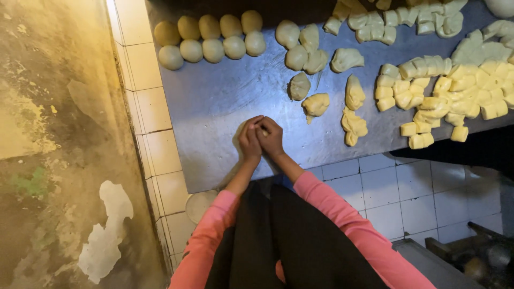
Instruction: Shaping pieces of dough into round balls on a metal workbench.
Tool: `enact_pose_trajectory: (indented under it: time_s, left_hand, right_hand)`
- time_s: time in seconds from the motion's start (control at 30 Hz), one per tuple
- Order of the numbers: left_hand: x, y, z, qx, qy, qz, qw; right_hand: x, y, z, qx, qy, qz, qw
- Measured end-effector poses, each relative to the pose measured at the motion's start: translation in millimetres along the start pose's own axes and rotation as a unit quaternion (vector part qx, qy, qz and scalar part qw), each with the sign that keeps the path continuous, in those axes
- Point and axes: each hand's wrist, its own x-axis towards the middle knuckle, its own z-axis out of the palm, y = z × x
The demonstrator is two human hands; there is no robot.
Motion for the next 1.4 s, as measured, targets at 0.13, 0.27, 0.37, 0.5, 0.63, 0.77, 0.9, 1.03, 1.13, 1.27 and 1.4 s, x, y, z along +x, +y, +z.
enact_pose_trajectory:
  time_s: [0.13, 0.27, 0.37, 0.5, 0.63, 0.77, 0.9, 1.03, 1.13, 1.27, 1.4]
  left_hand:
    - [-61, 5, -32, -0.028, 0.034, -0.012, 0.999]
    - [-98, 12, -34, -0.025, 0.017, -0.011, 0.999]
    - [-95, 9, -11, 0.020, -0.043, 0.030, 0.998]
    - [-54, 1, 41, 0.029, -0.135, 0.049, 0.989]
    - [1, 21, 47, 0.080, -0.134, 0.041, 0.987]
    - [8, -27, 10, -0.011, -0.025, -0.011, 1.000]
    - [-46, -11, -39, -0.066, 0.031, -0.017, 0.997]
    - [-100, -11, -35, -0.054, 0.064, -0.072, 0.994]
    - [-110, -21, -11, -0.056, 0.029, -0.062, 0.996]
    - [-73, 4, 30, 0.019, -0.052, 0.010, 0.998]
    - [-12, 3, 60, 0.041, -0.051, 0.043, 0.997]
  right_hand:
    - [-57, -15, 20, 0.010, -0.033, -0.054, 0.998]
    - [-109, -23, -4, 0.051, -0.046, 0.018, 0.997]
    - [-123, -1, -30, 0.085, -0.016, 0.069, 0.994]
    - [-95, 39, -63, -0.015, 0.074, 0.138, 0.988]
    - [-25, 13, -45, 0.074, 0.083, 0.102, 0.989]
    - [-5, -7, 3, -0.002, 0.066, 0.029, 0.997]
    - [-43, -27, 36, -0.011, -0.002, 0.032, 0.999]
    - [-91, -25, 20, 0.047, -0.033, 0.037, 0.998]
    - [-104, -10, -15, 0.059, -0.046, 0.060, 0.995]
    - [-87, 17, -49, 0.077, 0.024, 0.130, 0.988]
    - [-26, 34, -42, 0.057, 0.121, 0.110, 0.985]
